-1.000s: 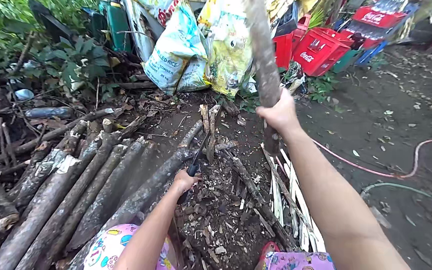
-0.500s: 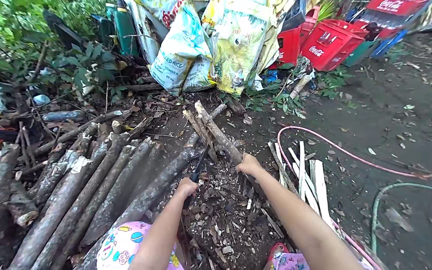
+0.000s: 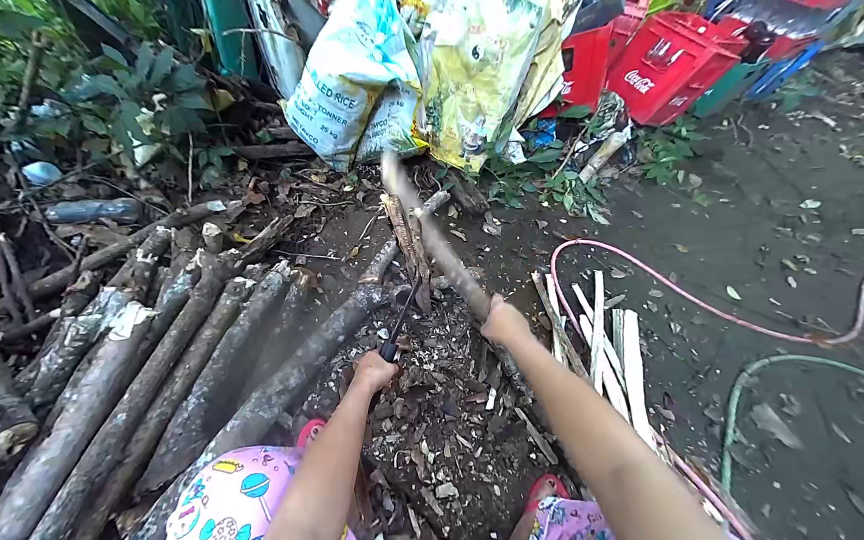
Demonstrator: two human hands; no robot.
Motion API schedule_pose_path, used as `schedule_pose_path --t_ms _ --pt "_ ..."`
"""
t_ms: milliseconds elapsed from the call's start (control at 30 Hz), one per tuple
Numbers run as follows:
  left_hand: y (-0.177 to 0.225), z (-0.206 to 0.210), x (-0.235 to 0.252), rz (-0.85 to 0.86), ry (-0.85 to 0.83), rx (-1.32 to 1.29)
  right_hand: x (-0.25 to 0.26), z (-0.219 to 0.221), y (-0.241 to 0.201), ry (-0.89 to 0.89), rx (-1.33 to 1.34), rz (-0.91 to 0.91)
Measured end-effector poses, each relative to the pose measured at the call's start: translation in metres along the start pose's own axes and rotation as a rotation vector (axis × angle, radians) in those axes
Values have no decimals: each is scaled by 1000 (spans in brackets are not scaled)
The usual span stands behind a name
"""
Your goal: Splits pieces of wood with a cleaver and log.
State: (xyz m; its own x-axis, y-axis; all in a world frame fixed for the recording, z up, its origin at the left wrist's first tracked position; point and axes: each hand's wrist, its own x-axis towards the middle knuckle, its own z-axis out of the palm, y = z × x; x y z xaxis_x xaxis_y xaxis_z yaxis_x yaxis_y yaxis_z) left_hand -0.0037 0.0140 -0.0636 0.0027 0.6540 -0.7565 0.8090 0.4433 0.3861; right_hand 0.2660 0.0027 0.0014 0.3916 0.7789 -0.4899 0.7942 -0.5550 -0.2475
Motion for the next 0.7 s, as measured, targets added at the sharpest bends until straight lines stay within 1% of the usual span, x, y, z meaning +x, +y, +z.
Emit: schedule_pose_path --t_ms 33,67,133,200,233,300,400,433,500,533,567,600,633,700 --pt "-3 2 3 -12 -9 39 5 19 4 -86 -82 40" --pt "-7 3 2 -29 -9 101 7 34 5 -137 -104 67" --pt "-9 9 -5 -65 1 239 2 56 8 -200 -52 88" --pt "-15 16 1 -83 -14 266 -4 71 13 -295 -18 97" --pt "-20 20 4 -94 -31 264 -5 82 20 -314 21 107" --pt "-28 25 11 -100 -84 213 -4 107 35 -293 148 135" --pt "-37 34 22 -81 -144 28 -9 137 44 -263 313 141" --pt "-39 38 25 -74 -154 -30 -11 145 45 -255 416 116" --pt "-39 44 24 -76 -164 -97 -14 164 46 -226 764 29" --pt "-39 46 22 -78 -163 -115 -15 173 45 -197 937 -17" --pt "-38 47 21 -78 -162 -130 -17 179 40 -127 1110 -44" --pt "-38 49 20 -74 -158 -145 -19 180 35 -48 1276 -42" --pt "-38 50 21 -68 -159 -158 -20 176 27 36 1423 -3" --pt "-36 52 21 -57 -159 -188 -21 159 17 143 1607 68"
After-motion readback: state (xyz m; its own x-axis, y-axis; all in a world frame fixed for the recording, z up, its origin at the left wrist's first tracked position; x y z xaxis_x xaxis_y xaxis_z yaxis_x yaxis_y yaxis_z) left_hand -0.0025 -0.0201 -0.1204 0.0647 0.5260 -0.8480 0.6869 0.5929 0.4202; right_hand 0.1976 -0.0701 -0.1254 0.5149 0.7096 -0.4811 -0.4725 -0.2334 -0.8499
